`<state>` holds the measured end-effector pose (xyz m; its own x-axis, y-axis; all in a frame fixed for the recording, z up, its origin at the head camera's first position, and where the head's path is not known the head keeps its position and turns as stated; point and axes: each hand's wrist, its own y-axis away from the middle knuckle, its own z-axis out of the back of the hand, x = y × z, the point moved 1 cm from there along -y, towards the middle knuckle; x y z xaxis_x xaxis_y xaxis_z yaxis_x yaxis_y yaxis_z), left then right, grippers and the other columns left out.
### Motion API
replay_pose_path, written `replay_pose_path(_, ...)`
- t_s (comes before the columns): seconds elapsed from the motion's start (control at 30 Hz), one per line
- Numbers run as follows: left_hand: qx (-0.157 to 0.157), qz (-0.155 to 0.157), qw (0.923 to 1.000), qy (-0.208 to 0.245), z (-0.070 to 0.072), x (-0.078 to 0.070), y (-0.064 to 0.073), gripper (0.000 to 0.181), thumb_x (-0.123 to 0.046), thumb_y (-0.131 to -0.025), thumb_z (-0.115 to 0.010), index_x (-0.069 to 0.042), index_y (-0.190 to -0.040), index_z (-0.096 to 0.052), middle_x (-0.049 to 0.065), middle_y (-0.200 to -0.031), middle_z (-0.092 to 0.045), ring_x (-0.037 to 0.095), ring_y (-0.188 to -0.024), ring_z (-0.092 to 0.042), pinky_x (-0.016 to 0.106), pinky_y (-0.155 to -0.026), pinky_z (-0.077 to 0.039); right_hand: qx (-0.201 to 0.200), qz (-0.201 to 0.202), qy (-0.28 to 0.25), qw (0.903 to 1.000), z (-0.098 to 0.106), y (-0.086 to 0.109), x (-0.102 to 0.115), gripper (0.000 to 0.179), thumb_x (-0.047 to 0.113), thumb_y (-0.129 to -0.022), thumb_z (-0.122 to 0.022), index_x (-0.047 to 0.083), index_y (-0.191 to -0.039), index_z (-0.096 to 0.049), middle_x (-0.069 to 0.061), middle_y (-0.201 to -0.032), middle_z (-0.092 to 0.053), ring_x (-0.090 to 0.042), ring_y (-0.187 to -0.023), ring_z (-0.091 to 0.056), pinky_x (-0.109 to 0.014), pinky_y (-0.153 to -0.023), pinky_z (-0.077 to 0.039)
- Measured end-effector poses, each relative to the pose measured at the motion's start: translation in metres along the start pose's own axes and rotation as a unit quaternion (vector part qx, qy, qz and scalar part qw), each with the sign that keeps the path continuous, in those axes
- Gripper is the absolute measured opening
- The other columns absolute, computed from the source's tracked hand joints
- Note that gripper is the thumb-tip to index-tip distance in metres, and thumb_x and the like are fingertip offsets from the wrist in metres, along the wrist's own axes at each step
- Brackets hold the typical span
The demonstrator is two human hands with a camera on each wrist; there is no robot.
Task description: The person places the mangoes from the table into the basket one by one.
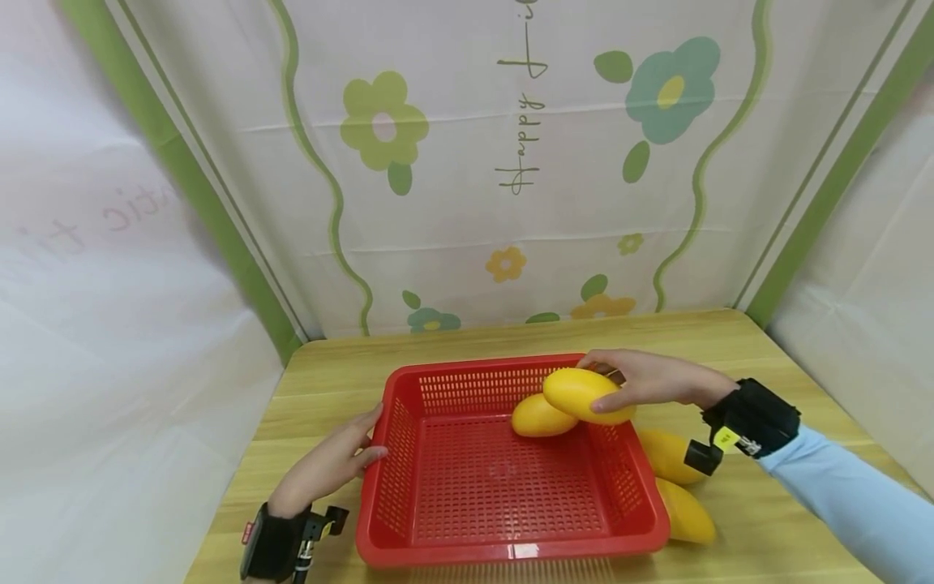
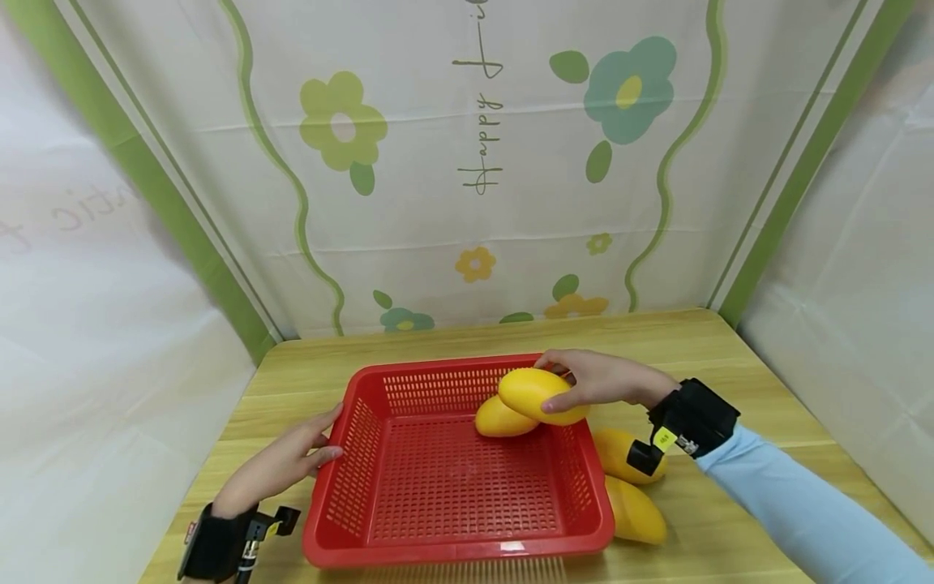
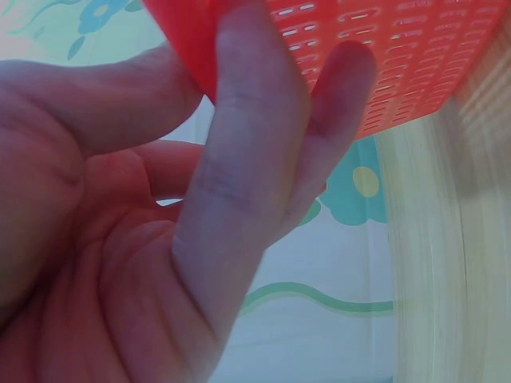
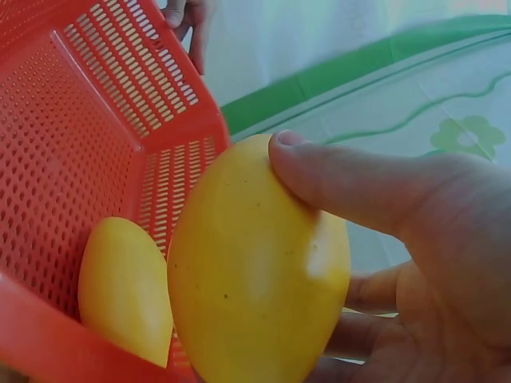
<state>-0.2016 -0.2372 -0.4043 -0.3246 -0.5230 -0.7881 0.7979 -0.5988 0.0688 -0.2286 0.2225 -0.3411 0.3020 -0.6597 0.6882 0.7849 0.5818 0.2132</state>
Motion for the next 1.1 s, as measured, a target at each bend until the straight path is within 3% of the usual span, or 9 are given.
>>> replay_pose_path(0.4,0.002,0.001,1.0,0.004,-0.001,0.0,-0.001,0.067,-0.004,-0.099,-0.056,-0.001,-0.157,-0.022,0.025,-0.124,-0.059,0.024,-0.093,-0.071,0.023,-0.068,-0.061,0.009,-0.002,0.003,1.0,-0.01,-0.013,-0.001,0.06,0.037,-0.09,-0.075,0.005,-0.135,-0.052,-0.015,-0.134,-0.059,-0.034,-0.124,-0.055,-0.056,-0.103,-0.048)
replay_pose_path(0.9,0.004,-0.003,1.0,0.007,-0.002,0.001,-0.002,0.066,-0.004,-0.099,-0.056,-0.002,-0.157,-0.024,0.025,-0.124,-0.059,0.025,-0.094,-0.071,0.023,-0.068,-0.061,0.008,-0.02,0.032,0.9993,-0.028,-0.028,0.006,0.06,0.036,-0.084,-0.08,0.006,-0.131,-0.058,-0.006,-0.12,-0.062,-0.021,-0.102,-0.056,-0.038,-0.09,-0.05)
replay_pose_path(1.1,0.006,0.0,0.9999,0.016,0.0,0.0,-0.001,0.066,-0.003,-0.099,-0.056,-0.001,-0.157,-0.023,0.025,-0.124,-0.059,0.025,-0.093,-0.071,0.024,-0.068,-0.061,0.009,-0.017,0.046,0.9988,-0.033,-0.039,0.009,0.059,0.036,-0.082,-0.081,0.009,-0.129,-0.059,-0.004,-0.119,-0.063,-0.02,-0.102,-0.056,-0.039,-0.091,-0.05)
